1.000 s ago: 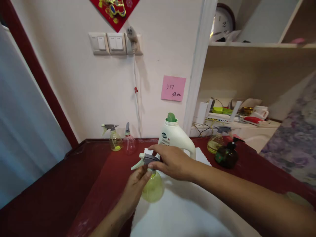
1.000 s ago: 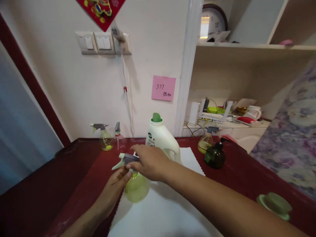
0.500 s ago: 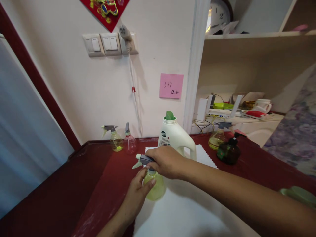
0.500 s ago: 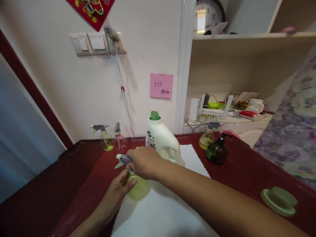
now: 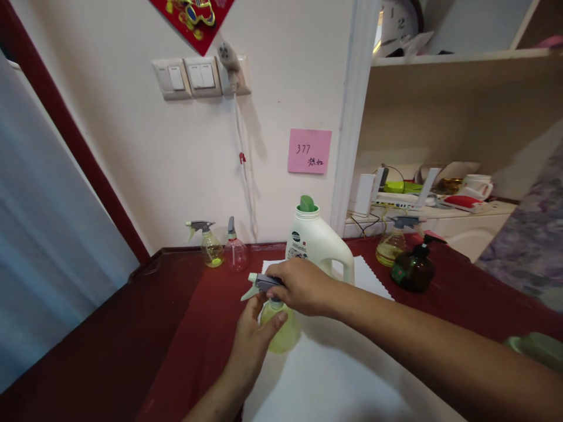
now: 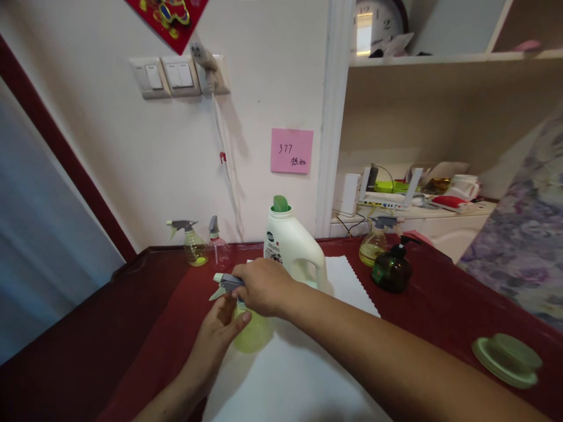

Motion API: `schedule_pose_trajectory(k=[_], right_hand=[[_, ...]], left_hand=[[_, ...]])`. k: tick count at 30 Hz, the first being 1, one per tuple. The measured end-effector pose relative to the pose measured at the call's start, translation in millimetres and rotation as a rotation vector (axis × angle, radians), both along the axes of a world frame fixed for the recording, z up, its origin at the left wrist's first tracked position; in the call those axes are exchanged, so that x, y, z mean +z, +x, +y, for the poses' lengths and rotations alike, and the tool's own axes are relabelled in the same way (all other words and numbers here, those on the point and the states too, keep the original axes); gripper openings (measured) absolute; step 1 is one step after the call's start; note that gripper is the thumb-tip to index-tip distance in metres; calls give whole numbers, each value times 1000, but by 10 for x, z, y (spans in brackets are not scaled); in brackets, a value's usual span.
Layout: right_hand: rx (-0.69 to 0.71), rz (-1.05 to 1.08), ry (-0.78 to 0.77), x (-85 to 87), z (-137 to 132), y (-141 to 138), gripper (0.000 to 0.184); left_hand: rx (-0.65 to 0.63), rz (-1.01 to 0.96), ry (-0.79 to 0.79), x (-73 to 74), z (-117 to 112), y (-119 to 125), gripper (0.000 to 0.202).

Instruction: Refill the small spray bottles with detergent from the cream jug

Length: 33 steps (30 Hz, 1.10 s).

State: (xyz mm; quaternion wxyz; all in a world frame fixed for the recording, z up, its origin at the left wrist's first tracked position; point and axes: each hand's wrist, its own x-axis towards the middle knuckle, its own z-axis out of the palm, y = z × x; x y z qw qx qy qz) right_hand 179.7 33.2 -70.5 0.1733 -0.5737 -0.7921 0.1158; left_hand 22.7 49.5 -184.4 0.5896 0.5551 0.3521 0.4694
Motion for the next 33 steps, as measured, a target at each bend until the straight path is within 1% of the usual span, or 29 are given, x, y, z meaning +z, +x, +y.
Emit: schedule_pose_trajectory(k=[2, 4, 6, 9, 12, 16, 18, 20, 24, 27, 30, 33], right_hand=[[0, 9, 8, -13, 4, -11, 7], [-6, 8, 27, -30, 8, -24, 8], [-11, 5, 37, -48, 11, -34, 8], [-13, 2, 38, -62, 19, -39, 9], [-11, -2, 39, -61, 30, -38, 10], [-7, -11, 37, -51, 40, -35, 8], [-6, -13, 34, -46, 41, -36, 8], [-4, -11, 35, -43, 41, -39, 8], [-4, -9, 36, -44, 41, -40, 9], [2, -7, 33, -50, 44, -31, 9], [11, -5, 33, -57, 49, -21, 9], [20, -1, 33, -62, 54, -18, 8]], left_hand=[[87, -4, -33, 15, -2, 83, 60], [143, 8, -53, 42, 4, 155, 59], [168, 32, -62, 74, 11, 196, 55], [173, 73, -57, 100, 20, 189, 50], [123, 72, -20, 76, 36, 125, 48], [-30, 27, 46, 8, 64, 23, 46], [-84, 13, 53, -19, 74, -4, 44], [-87, 3, 43, -41, 84, 2, 45], [-6, -9, 11, -78, 125, 81, 58], [7, 1, 4, -89, 164, 106, 54], [-28, 22, 13, -80, 173, 42, 48], [-118, 26, 17, -65, 151, -53, 43]])
